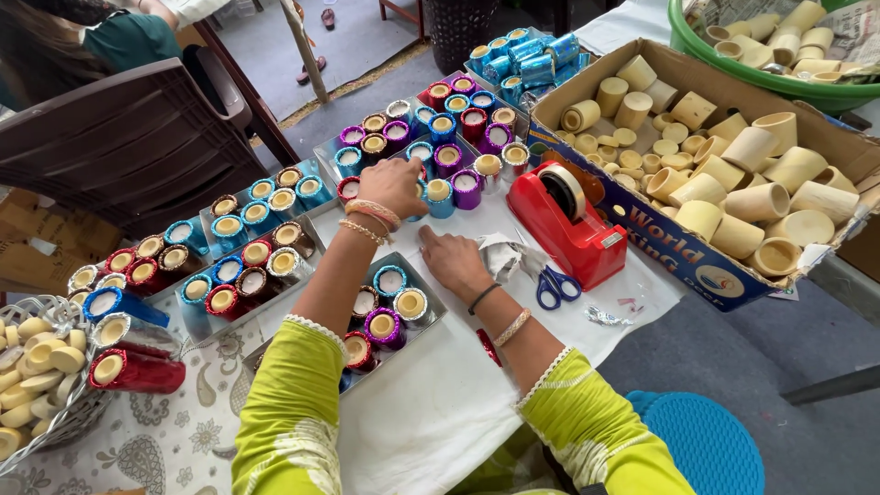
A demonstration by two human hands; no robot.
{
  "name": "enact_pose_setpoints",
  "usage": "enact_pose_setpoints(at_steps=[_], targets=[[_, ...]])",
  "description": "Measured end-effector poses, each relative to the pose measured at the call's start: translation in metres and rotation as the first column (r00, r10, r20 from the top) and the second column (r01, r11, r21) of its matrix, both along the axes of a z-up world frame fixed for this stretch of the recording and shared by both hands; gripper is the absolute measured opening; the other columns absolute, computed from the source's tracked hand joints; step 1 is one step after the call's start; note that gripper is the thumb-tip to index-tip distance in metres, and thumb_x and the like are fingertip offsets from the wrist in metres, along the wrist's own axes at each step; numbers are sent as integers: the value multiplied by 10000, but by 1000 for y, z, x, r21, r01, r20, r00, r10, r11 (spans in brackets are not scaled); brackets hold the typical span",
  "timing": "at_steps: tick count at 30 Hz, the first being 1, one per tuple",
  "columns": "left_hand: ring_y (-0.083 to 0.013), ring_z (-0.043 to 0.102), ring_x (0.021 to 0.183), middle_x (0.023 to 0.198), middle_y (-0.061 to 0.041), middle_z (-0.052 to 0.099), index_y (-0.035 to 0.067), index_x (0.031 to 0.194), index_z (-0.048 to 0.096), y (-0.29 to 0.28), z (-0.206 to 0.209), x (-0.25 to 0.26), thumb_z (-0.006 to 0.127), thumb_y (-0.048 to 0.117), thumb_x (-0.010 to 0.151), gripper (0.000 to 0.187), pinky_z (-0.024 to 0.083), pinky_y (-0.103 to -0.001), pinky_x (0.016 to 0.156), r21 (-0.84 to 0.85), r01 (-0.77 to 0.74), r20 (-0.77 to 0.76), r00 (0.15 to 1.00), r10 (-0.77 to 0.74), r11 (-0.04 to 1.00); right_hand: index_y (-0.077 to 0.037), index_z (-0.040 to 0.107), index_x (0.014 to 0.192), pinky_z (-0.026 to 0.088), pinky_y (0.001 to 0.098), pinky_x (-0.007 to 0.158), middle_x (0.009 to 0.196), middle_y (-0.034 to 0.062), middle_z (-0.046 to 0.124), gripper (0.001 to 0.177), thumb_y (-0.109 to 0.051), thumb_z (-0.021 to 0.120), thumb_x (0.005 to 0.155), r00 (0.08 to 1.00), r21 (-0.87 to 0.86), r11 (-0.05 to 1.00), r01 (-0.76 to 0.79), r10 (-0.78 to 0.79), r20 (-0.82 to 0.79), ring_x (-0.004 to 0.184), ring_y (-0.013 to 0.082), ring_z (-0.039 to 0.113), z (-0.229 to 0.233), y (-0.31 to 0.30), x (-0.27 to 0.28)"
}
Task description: The person organizes and packs small, decorative diya lamps into a cardboard box, handling several colorful lamps one at a time and arranging them in rows.
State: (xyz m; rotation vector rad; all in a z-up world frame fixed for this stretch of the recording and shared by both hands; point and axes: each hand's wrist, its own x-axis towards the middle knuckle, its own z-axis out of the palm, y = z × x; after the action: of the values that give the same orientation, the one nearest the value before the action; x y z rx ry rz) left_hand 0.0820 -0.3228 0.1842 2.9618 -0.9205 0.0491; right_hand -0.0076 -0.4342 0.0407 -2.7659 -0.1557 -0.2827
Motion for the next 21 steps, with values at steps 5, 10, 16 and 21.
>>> enact_pose_setpoints(at_steps=[5,10,16,21], targets=[[-331,691,1012,1001,-137,720,107,1088,636,10,-41,18,817,314,642,524,552,-479,808,9,4,63,998,-5,1000,-77,484,1351,554,540,703,858,177,724,455,-273,568,950,998,1,999,33,-33,48,812,385,713,-8,-7,8],[-366,693,1013,1051,-170,706,84,1067,642,5,-55,18,840,286,652,502,573,-471,810,-70,30,20,999,-29,997,-36,463,1366,549,559,677,824,202,720,487,-226,559,928,998,18,999,50,-50,38,766,419,702,-1,-9,6],[-373,678,1065,1140,-188,677,84,1133,638,0,-61,16,880,267,669,555,571,-474,897,4,24,-124,992,-24,1000,-26,506,1200,555,554,691,828,195,718,318,-220,548,951,997,6,999,53,-53,52,778,413,708,-17,-13,12],[-388,657,1116,1231,-184,629,71,1187,628,1,-96,37,828,157,730,506,576,-480,903,-81,113,5,994,-113,990,-16,483,1213,552,558,656,794,200,711,334,-176,541,926,995,4,997,83,-83,50,737,415,705,-6,-11,9]])
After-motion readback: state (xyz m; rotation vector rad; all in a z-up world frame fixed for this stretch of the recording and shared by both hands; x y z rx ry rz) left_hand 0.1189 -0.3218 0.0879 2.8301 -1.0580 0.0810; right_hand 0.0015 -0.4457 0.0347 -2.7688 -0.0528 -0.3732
